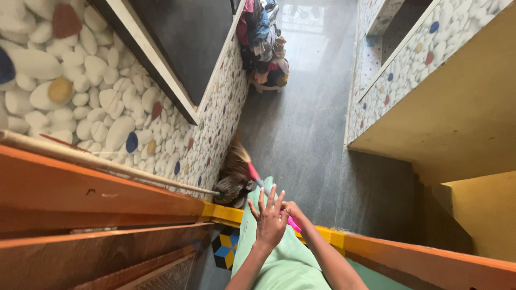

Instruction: The person sweeps the floor in a narrow hallway and onto a landing using a broom.

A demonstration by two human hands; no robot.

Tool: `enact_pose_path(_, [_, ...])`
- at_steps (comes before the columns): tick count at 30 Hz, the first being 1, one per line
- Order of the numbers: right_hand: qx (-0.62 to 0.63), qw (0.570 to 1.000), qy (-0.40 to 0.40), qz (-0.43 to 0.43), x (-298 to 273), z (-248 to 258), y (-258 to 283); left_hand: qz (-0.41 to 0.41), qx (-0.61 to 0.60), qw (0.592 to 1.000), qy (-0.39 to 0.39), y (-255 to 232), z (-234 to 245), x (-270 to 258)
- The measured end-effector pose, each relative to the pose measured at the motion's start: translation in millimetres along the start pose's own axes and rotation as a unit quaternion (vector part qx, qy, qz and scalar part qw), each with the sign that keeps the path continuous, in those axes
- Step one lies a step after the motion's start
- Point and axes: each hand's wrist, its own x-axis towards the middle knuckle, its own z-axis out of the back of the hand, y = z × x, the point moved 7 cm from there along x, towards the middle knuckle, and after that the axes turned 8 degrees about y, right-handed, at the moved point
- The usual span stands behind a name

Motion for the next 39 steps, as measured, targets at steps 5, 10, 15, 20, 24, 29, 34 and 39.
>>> enact_pose_path(5, [0.070,0.972,-0.169,-0.149,-8,88,-25,-0.013,-0.002,1.000,-0.001,13,-3,35])
enact_pose_path(10, [0.109,0.959,-0.243,-0.092,11,131,-23,-0.023,-0.002,1.000,0.005,26,1,83])
enact_pose_path(15, [-0.046,0.950,-0.290,-0.110,20,69,21,-0.034,0.009,0.999,0.014,35,11,134])
enact_pose_path(20, [-0.047,0.998,-0.047,-0.012,69,38,79,-0.073,0.005,0.997,0.016,35,18,184])
enact_pose_path(24, [0.081,0.994,-0.068,-0.012,117,38,98,-0.093,0.012,0.995,0.015,36,25,215])
enact_pose_path(29, [0.051,0.977,-0.187,-0.092,125,95,95,-0.108,0.008,0.994,0.020,44,40,244])
enact_pose_path(34, [0.256,0.918,-0.288,-0.087,88,177,40,-0.093,-0.001,0.995,0.044,57,45,257])
enact_pose_path(39, [0.195,0.895,-0.397,-0.058,75,166,53,-0.102,-0.003,0.993,0.058,62,43,262])
